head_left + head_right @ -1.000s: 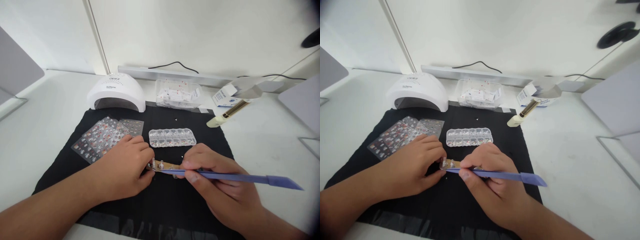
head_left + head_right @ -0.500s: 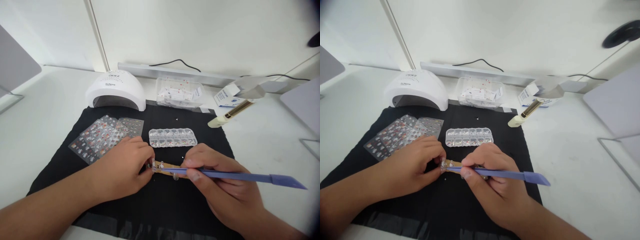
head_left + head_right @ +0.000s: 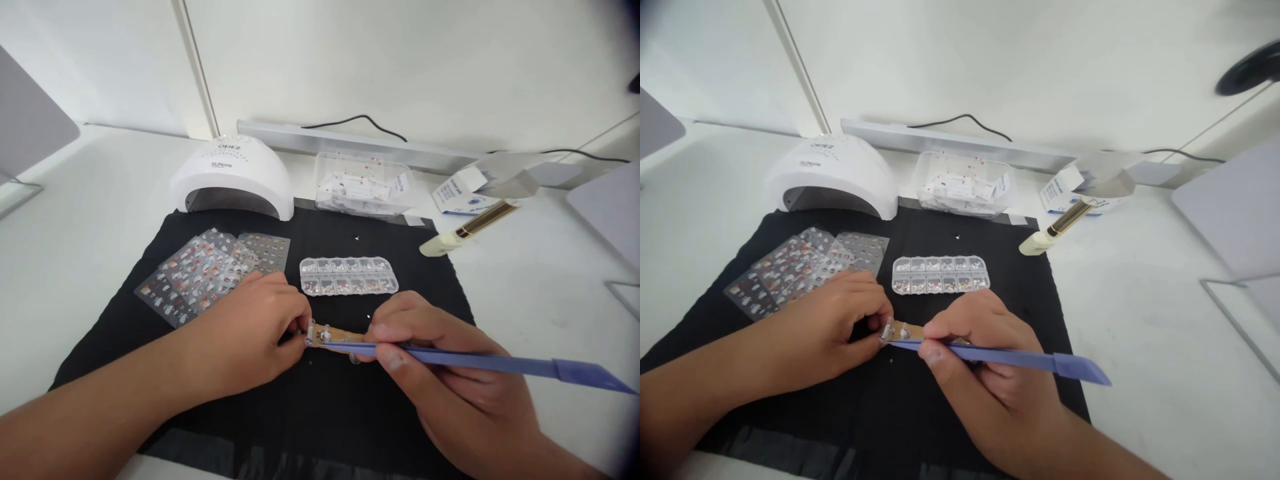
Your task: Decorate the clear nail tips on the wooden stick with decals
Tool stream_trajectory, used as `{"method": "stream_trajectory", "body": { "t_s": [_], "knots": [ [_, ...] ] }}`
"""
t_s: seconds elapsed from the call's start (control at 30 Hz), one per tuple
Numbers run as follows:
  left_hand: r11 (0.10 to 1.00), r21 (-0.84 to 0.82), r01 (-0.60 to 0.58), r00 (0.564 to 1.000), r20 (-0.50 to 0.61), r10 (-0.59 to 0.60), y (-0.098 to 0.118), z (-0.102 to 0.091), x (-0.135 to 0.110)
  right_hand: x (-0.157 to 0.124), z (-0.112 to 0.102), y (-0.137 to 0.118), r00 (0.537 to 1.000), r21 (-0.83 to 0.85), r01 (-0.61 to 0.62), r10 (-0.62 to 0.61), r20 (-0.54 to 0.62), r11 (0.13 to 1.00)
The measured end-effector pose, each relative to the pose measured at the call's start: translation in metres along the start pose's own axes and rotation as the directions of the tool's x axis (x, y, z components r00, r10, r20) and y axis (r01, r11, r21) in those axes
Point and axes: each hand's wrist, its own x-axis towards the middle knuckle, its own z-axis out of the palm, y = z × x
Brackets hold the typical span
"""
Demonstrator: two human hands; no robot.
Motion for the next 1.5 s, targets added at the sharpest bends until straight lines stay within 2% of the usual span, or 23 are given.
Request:
{"method": "stream_trajectory", "body": {
  "t_s": [0.27, 0.5, 0.77, 1.3, 1.5],
  "knots": [
    [0.996, -0.042, 0.081, 0.997, 0.014, -0.080, -0.0017, -0.0048, -0.0037, -0.0032, 0.0025, -0.0051, 1.000, -0.027, 0.018, -0.018, -0.011, 0.999],
    [1.000, -0.010, 0.004, 1.000, 0.007, -0.004, -0.0001, -0.0050, -0.0033, -0.0070, 0.0078, -0.0030, 0.999, 0.005, -0.006, 0.006, -0.031, 1.000],
    [0.999, -0.036, 0.012, 1.000, 0.005, -0.012, 0.0018, -0.0066, -0.0019, -0.0040, 0.0044, -0.0040, 0.999, -0.024, -0.039, 0.038, -0.036, 0.999],
    [0.999, -0.035, -0.018, 1.000, 0.013, 0.018, 0.0007, -0.0064, -0.0031, -0.0066, 0.0049, -0.0035, 0.987, 0.054, -0.157, 0.158, -0.025, 0.986],
    [1.000, -0.017, -0.010, 1.000, 0.018, 0.010, 0.0015, -0.0053, -0.0026, -0.0058, 0.0023, -0.0039, 0.986, 0.038, -0.163, 0.164, -0.020, 0.986]
  ]
}}
